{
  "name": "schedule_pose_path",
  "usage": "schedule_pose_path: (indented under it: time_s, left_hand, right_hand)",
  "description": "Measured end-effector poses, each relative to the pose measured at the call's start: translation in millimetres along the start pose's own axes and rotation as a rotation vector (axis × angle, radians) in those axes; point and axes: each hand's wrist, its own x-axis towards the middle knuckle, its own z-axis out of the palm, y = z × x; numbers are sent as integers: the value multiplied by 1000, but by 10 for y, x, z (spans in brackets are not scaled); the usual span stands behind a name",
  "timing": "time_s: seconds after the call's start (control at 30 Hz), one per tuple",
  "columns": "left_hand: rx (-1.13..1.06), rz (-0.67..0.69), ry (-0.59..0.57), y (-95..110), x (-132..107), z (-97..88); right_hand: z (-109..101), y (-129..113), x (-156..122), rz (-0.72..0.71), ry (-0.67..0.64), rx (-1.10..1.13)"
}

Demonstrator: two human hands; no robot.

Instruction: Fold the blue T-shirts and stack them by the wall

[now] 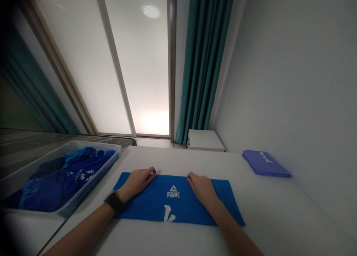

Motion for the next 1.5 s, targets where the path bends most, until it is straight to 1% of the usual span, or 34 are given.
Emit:
schedule_pose_path:
  time_s: [0.1,0.17,0.23,0.3,0.37,0.43,0.47,0.53,0.63,0.77,0.83,0.93,1.0,1.1,1.2,1.37,1.5]
  left_hand:
    - [23,3,37,-55,-2,-28]
    - [89,38,105,-10,-17,-91]
    - [132,86,178,126,-58,-162]
    - [102,150,223,336,-123,-190]
    - [43,255,218,560,-195,-139]
    - [10,345,186,729,-252,-20]
    - [4,363,167,778,-270,49]
    - [-4,373,125,810,-287,169]
    - [-17,352,89,762,-285,247]
    - [-33,330,74,664,-302,223]
    - [-34,314,63,593,-328,202]
    - [-32,258,47,431,-373,161]
    - [-32,234,24,297,-398,123]
    - [-34,237,-14,108,-419,53]
    - [-36,245,-48,-21,-414,-14]
    - [-45,271,-87,-90,-387,-67]
    - [-48,263,-60,-84,-407,2]
  right_hand:
    - [-7,8,-15,-18,89,-46]
    - [-39,-16,-45,-31,189,-91]
    - [-57,-83,-93,-39,270,-112]
    - [-31,-191,-155,-64,304,-98]
    - [42,-319,-221,-111,288,-70]
    - [130,-433,-279,-139,221,-48]
    - [167,-475,-302,-138,176,-37]
    - [207,-524,-333,-114,88,-14]
    - [186,-537,-346,-68,-4,17]
    - [127,-530,-344,-45,-64,48]
    - [123,-519,-347,-43,-56,58]
    - [142,-467,-365,-18,35,46]
    - [165,-403,-388,27,76,32]
    - [202,-296,-440,113,26,29]
    - [225,-230,-495,174,-21,41]
    - [218,-242,-542,209,-25,44]
    - [194,-213,-517,204,-38,46]
